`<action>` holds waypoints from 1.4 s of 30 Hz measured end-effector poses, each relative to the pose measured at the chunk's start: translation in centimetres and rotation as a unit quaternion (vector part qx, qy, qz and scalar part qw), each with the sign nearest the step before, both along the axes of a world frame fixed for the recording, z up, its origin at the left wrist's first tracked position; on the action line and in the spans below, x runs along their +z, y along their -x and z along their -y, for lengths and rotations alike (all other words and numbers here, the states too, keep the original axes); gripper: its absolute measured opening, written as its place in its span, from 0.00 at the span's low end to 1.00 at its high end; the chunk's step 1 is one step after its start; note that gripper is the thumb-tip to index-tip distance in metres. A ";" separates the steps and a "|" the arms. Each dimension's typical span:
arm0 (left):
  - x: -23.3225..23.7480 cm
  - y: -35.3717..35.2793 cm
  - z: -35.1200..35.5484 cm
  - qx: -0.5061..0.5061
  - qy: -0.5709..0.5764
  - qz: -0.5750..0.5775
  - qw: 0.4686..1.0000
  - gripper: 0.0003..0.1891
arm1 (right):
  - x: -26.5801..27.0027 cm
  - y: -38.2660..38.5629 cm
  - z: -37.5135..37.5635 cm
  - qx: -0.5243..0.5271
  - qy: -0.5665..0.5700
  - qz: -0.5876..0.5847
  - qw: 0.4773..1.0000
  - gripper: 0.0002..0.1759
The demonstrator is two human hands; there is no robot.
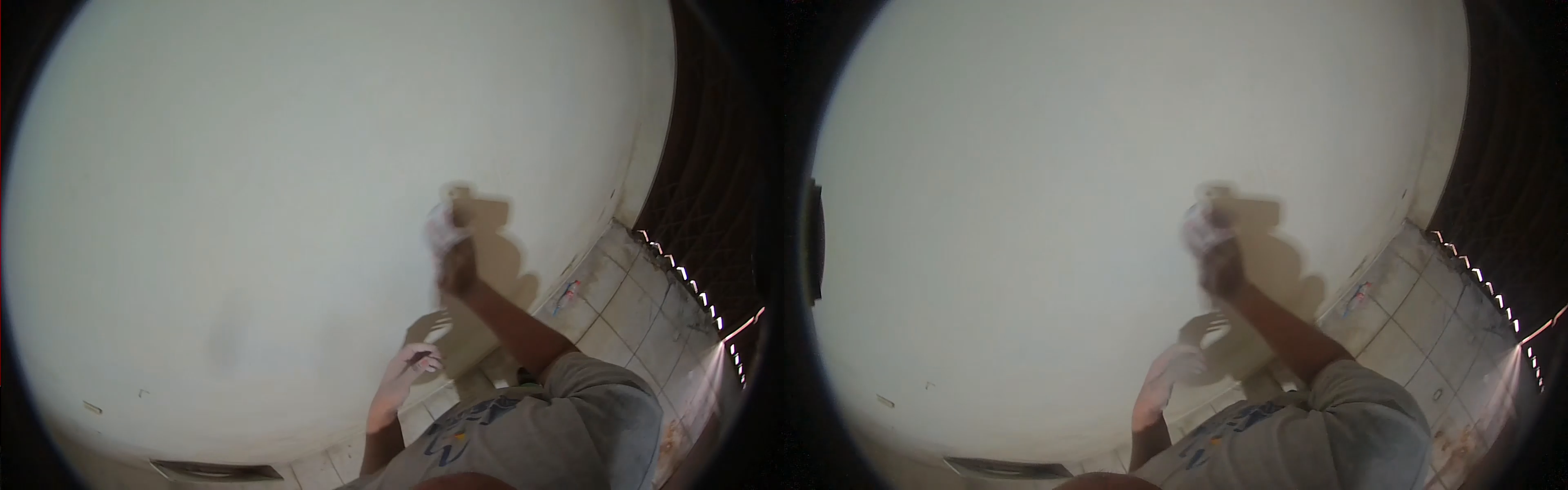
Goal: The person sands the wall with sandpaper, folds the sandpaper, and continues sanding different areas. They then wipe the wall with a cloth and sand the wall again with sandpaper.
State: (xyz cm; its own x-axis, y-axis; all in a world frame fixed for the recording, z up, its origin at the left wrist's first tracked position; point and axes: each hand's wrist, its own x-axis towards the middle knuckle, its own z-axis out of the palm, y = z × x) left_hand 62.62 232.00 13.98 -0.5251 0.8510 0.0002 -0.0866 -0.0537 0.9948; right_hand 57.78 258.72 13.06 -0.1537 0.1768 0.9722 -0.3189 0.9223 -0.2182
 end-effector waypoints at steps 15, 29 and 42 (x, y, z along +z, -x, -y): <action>-3.4 -2.8 -2.2 0.065 -0.022 0.218 0.974 0.15 | -2.2 -3.8 -1.9 -0.017 0.192 0.086 0.977 0.29; -2.1 -4.1 -5.8 0.000 -0.009 0.176 0.984 0.15 | 3.9 -3.9 -17.2 -0.143 0.126 0.002 0.982 0.26; 1.0 -3.8 -6.9 0.131 -0.016 0.103 0.986 0.16 | -1.4 -7.0 -19.2 0.020 0.022 0.088 0.996 0.21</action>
